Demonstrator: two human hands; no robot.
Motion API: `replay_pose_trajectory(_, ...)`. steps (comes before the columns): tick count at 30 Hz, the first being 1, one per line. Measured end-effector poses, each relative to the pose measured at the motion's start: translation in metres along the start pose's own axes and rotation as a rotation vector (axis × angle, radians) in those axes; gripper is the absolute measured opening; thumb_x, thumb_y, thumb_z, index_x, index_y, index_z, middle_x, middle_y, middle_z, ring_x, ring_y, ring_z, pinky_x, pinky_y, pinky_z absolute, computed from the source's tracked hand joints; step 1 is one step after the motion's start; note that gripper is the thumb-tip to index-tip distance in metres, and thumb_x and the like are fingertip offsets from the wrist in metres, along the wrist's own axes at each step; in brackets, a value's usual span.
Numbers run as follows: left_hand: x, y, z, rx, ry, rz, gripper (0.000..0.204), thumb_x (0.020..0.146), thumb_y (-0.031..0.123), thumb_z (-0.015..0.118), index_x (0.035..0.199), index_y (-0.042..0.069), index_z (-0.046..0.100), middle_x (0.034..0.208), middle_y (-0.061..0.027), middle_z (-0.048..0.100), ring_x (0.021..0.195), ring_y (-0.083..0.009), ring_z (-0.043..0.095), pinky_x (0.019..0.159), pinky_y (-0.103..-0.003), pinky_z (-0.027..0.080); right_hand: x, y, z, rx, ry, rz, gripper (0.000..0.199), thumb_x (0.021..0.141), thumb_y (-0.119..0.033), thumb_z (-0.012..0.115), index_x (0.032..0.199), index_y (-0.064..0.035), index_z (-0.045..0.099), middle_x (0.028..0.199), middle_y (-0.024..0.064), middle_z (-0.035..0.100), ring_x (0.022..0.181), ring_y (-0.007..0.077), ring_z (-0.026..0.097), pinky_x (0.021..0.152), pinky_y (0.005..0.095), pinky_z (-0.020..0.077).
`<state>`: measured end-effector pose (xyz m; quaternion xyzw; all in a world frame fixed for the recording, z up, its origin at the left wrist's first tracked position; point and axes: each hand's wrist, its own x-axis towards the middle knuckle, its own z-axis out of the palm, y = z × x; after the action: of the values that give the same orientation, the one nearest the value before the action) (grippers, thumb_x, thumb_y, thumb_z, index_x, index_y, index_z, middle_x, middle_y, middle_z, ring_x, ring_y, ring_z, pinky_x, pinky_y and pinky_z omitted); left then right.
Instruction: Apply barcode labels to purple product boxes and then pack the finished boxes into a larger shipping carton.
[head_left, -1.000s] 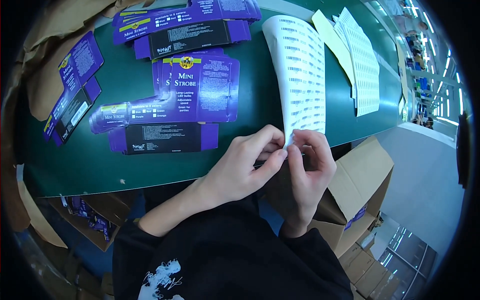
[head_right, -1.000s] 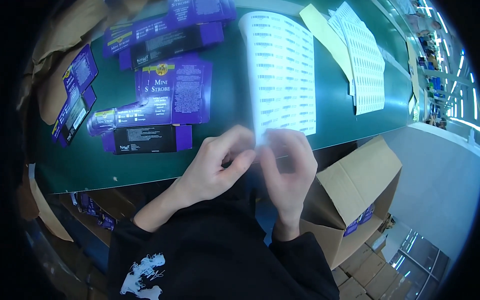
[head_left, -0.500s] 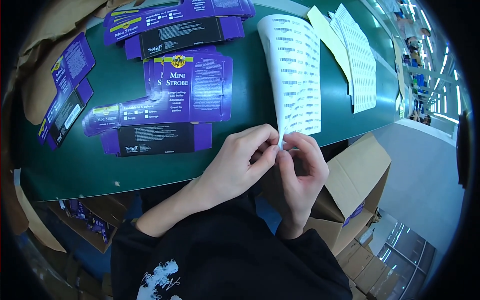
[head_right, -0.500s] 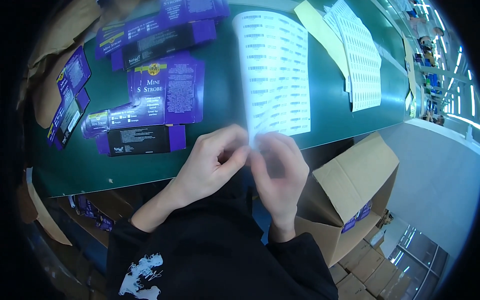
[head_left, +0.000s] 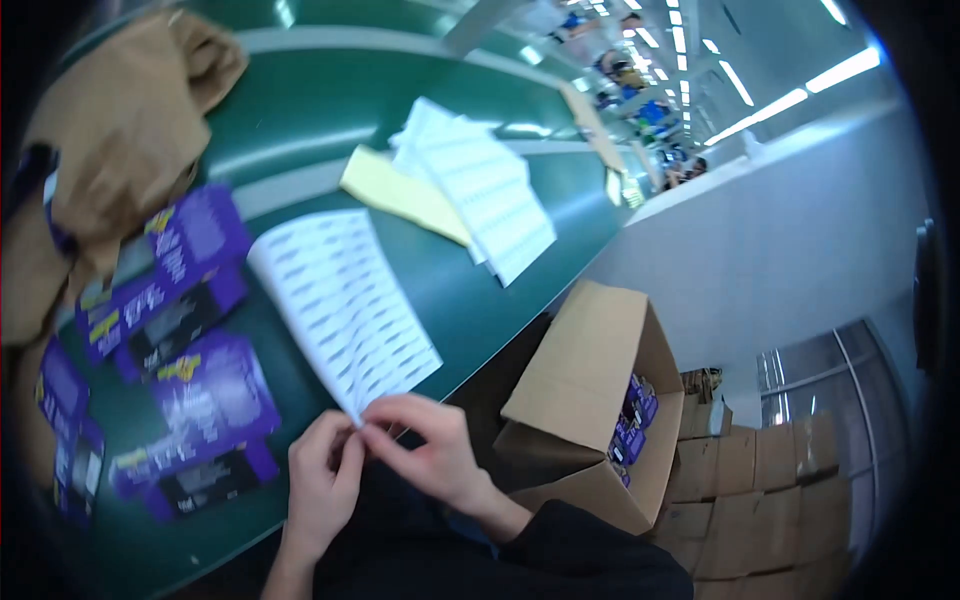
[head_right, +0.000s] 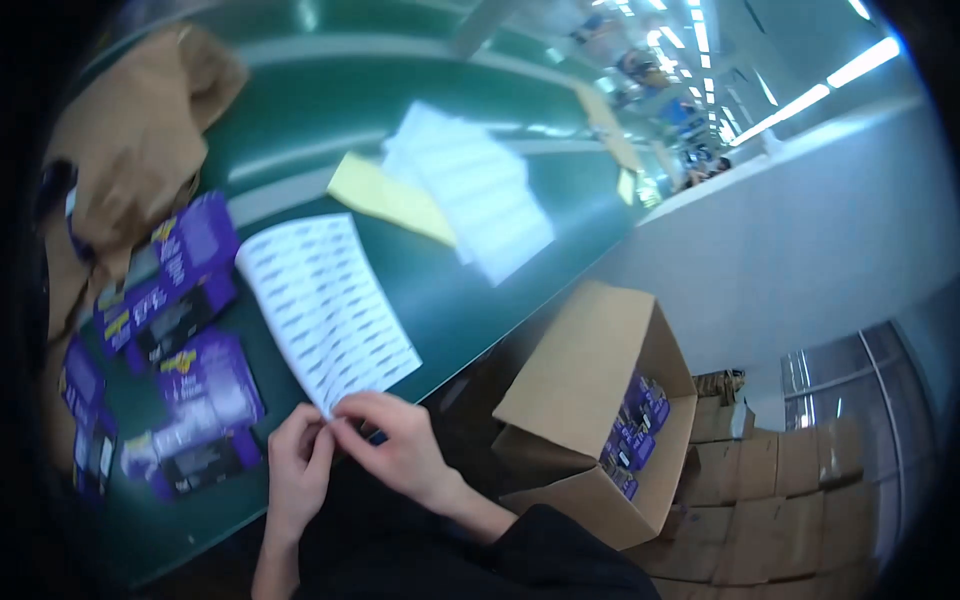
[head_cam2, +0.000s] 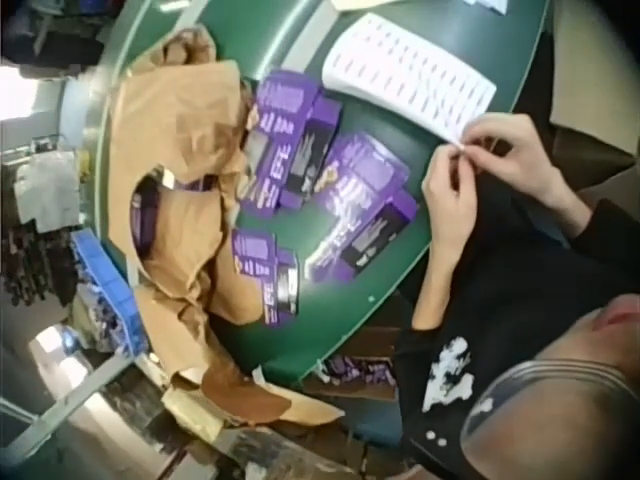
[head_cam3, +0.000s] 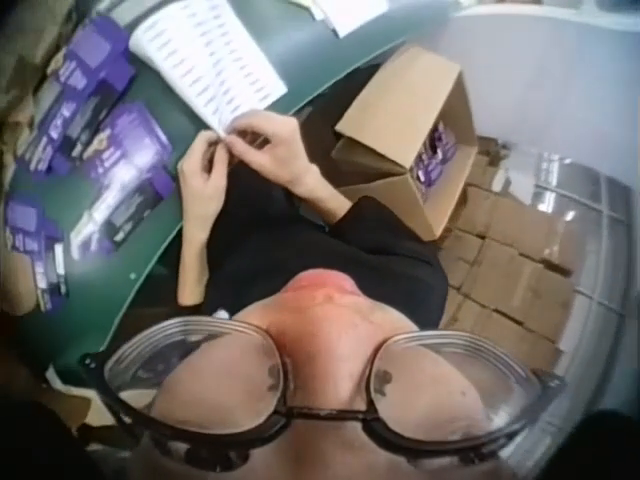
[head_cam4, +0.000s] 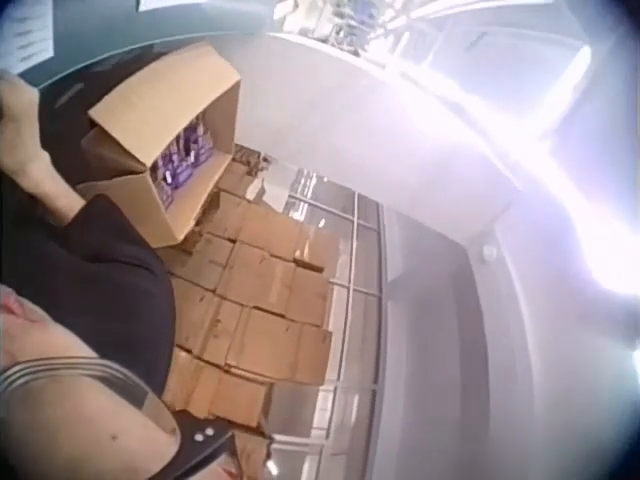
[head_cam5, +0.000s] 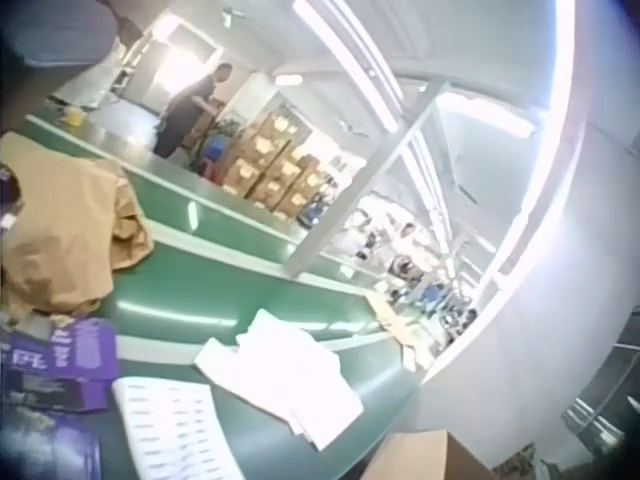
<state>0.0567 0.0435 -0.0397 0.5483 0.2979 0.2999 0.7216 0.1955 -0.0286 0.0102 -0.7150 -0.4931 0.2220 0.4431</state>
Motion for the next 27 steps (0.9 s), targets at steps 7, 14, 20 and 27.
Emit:
replay_pose_trajectory(7,0.007,-0.006,0.004,-0.055,-0.045,0.014,0.004,0.101,-0.003,0.057,0.098,-0.006,0.059,0.087,-0.0076,0.068,0.078,-0.0102,0.068,0.068,-0.026,0.055,0.004,0.004,-0.005,0.036,0.007,0.016,0.012,0.091,-0.004,0.074,0.1,0.003,0.071,0.09,0.0113,0.073,0.077,0.0158,0.071,0.07,0.028,0.0565)
replay_pose_trajectory(14,0.005,-0.002,0.007,-0.074,-0.091,-0.008,0.004,0.103,-0.002,0.054,0.101,-0.005,0.055,0.093,-0.0109,0.069,0.081,-0.0141,0.072,0.074,-0.028,0.06,0.007,0.017,-0.019,0.011,0.017,0.046,0.013,0.093,-0.008,0.071,0.099,0.0036,0.07,0.085,0.0099,0.071,0.073,0.0131,0.068,0.068,0.0267,0.0551)
replay_pose_trajectory(20,0.003,-0.004,0.008,-0.048,-0.089,-0.014,0.003,0.103,-0.002,0.053,0.102,-0.004,0.054,0.092,-0.0115,0.069,0.079,-0.0169,0.073,0.074,-0.029,0.062,0.01,0.018,-0.04,0.031,0.156,0.097,0.012,0.095,-0.006,0.068,0.1,0.0047,0.069,0.087,0.0061,0.072,0.076,0.0101,0.067,0.07,0.0256,0.0547)
replay_pose_trajectory(27,0.01,0.001,0.012,-0.034,-0.1,-0.042,0.008,0.101,-0.001,0.057,0.095,-0.007,0.056,0.086,-0.0113,0.07,0.078,-0.017,0.074,0.069,-0.029,0.062,0.005,0.021,-0.044,0.332,0.229,0.083,0.014,0.098,-0.007,0.066,0.104,0.0056,0.068,0.094,0.0052,0.071,0.082,0.0103,0.068,0.076,0.0252,0.0551)
